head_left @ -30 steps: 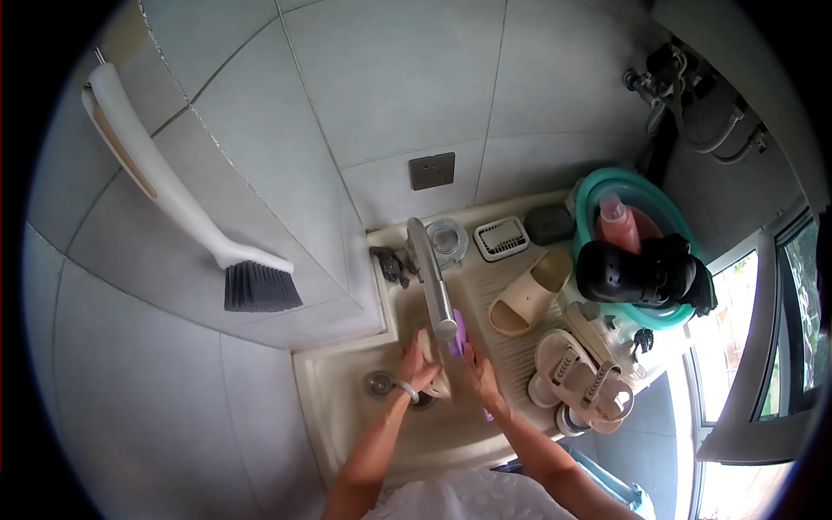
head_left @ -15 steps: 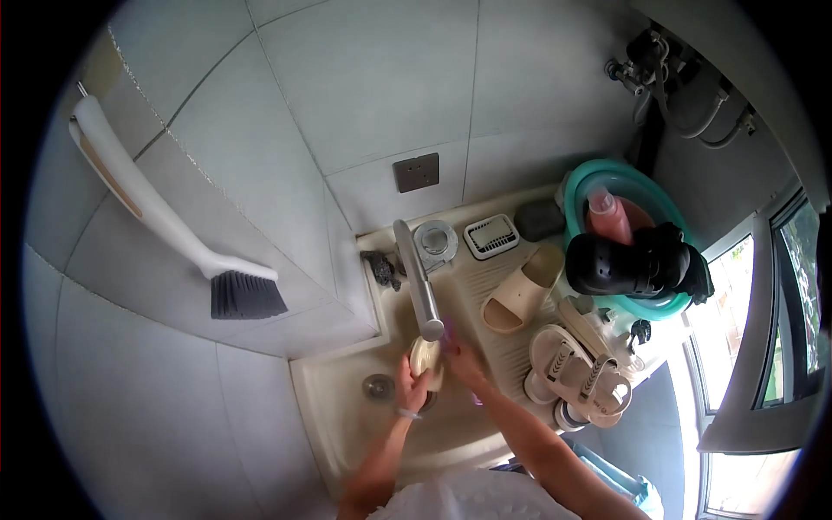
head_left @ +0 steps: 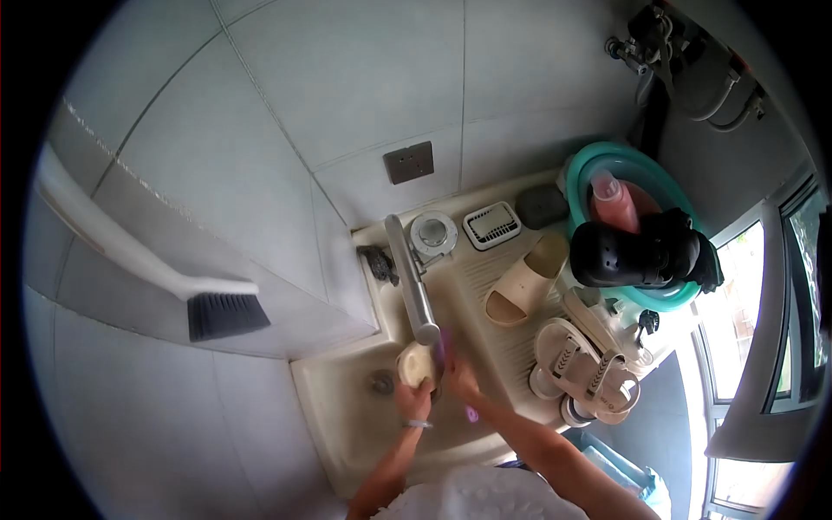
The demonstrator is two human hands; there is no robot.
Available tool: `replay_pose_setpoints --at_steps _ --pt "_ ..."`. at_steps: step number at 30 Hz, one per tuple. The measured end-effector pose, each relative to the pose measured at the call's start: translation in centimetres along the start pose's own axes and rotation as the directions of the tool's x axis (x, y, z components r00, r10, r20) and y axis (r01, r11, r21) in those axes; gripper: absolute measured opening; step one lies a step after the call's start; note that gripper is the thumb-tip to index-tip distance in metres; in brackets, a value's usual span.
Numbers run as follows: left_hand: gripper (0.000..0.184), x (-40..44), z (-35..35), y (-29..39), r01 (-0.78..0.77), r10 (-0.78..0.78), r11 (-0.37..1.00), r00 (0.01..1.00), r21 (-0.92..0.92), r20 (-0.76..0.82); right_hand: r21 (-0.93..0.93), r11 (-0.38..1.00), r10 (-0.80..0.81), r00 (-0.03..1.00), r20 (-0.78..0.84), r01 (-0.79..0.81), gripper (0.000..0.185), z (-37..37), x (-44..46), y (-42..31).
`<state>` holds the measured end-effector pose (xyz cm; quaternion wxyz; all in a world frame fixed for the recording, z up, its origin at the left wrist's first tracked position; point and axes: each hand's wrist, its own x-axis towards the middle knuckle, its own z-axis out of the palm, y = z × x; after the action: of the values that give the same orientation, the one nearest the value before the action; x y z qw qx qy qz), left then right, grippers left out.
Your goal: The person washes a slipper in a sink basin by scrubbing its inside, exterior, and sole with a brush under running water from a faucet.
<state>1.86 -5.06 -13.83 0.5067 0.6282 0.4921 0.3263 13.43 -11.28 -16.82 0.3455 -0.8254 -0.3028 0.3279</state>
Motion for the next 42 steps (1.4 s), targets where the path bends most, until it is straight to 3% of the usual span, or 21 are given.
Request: replay_pose_setpoints --at_steps 1,3,5,7,9,12,15,16,17,20,22,24,26,29,32,36,37,39,40,41,42 --pt "0.048 0.7 0.1 -1.1 -0.068 0.046 0.976 0.993 -0.209 -0.112 -0.002 0.999 -0.047 0.998 0.031 0.047 0.022 0.5 -0.4 -0.6" --pt "0.053 0.3 -0.9 -0.4 0.08 -0.1 0.972 0.992 -0.22 -0.082 -0.003 0.995 -0.1 0.995 -0.007 0.1 0.024 -1.4 -3.5 -5.1" --pt "0.054 -0.5 -1.3 -2.7 0.015 -0.014 0.997 1.0 0.075 -0.013 0.115 0.987 -0.107 0.994 -0.017 0.108 0.027 -1.6 -2.4 -5.0" --pt "0.06 -1.2 -1.2 -5.6 0.236 -0.247 0.844 0.968 -0.482 0.043 0.042 0.999 -0.017 1.0 0.019 0.017 0.029 0.4 2.0 -2.6" --pt "0.065 -0.7 -2.2 -2.4 0.452 -0.487 0.738 0.871 -0.501 0.068 0.0 0.999 0.033 0.996 0.086 -0.033 0.029 1.7 4.3 -2.1" --pt "0.066 0.2 -3.2 -7.0 0.33 -0.34 0.913 0.94 -0.241 0.002 0.021 1.0 -0.007 0.996 0.091 0.006 0.029 2.0 1.2 -4.3" --pt "0.053 -1.5 -2.6 -2.0 0.463 -0.497 0.756 0.866 -0.462 0.054 -0.169 0.985 0.078 0.974 0.213 -0.042 0.033 -1.5 -2.1 -7.0" --pt "0.049 -2.4 -3.1 -4.2 0.366 -0.369 0.894 0.929 -0.258 0.036 -0.146 0.987 0.09 0.977 0.194 -0.062 0.033 -1.4 -0.4 -5.8" --pt "0.047 -2.8 -3.4 -2.0 0.43 -0.401 0.827 0.903 -0.363 0.156 -0.131 0.988 0.104 0.98 0.169 -0.082 0.033 -0.9 2.1 -3.9" --pt "0.043 -1.3 -6.7 -3.4 0.542 -0.513 0.836 0.827 -0.087 0.231 -0.109 0.993 0.039 0.998 0.039 -0.035 0.036 1.0 6.5 -1.2" --pt "0.046 1.9 -9.2 0.3 0.831 -0.734 0.555 0.507 -0.031 0.452 -0.162 0.981 0.11 0.994 0.004 -0.108 0.038 1.6 8.6 -1.3" --pt "0.049 5.4 -10.1 -0.7 0.757 -0.666 0.654 0.569 0.01 0.482 -0.222 0.952 0.222 0.974 0.035 -0.209 0.037 1.8 9.2 -1.8" --pt "0.052 7.4 -8.9 -3.6 0.666 -0.583 0.745 0.624 0.038 0.521 -0.212 0.976 0.051 0.999 -0.015 -0.053 0.036 0.9 9.1 -1.6" --pt "0.046 8.3 -5.6 -5.9 0.394 -0.372 0.914 0.714 0.098 0.593 -0.223 0.972 0.074 0.997 0.01 -0.07 0.035 2.2 10.3 0.1" --pt "0.041 8.6 -1.9 -4.6 0.524 -0.424 0.849 0.599 0.068 0.68 -0.095 0.986 -0.149 0.981 -0.128 0.137 0.033 2.0 10.4 1.9" --pt "0.033 7.3 3.1 -5.9 0.415 -0.463 0.885 0.754 0.209 0.466 -0.022 0.997 -0.068 0.998 -0.007 0.068 0.031 0.0 7.3 1.7" --pt "0.033 7.3 4.1 -7.3 0.515 -0.522 0.842 0.699 0.163 0.489 0.035 0.997 -0.072 0.997 -0.019 0.073 0.031 0.0 6.1 1.8" --pt "0.036 7.0 5.0 -8.8 0.198 -0.317 0.927 0.869 0.319 0.38 0.047 0.999 -0.022 1.0 -0.013 0.022 0.033 -0.1 2.9 1.2" --pt "0.039 8.0 5.2 -11.3 0.156 -0.326 0.919 0.819 0.362 0.473 0.021 1.0 0.001 1.0 -0.006 -0.001 0.034 -0.6 0.7 -0.1" --pt "0.039 7.9 4.6 -9.7 0.154 -0.32 0.921 0.822 0.357 0.471 -0.006 1.0 0.024 1.0 0.001 -0.024 0.036 -1.0 -1.5 -1.4" --pt "0.042 7.5 4.0 -6.5 0.454 -0.453 0.884 0.774 0.11 0.442 -0.039 0.999 -0.031 0.999 0.017 0.032 0.037 -1.5 -3.2 -2.6"
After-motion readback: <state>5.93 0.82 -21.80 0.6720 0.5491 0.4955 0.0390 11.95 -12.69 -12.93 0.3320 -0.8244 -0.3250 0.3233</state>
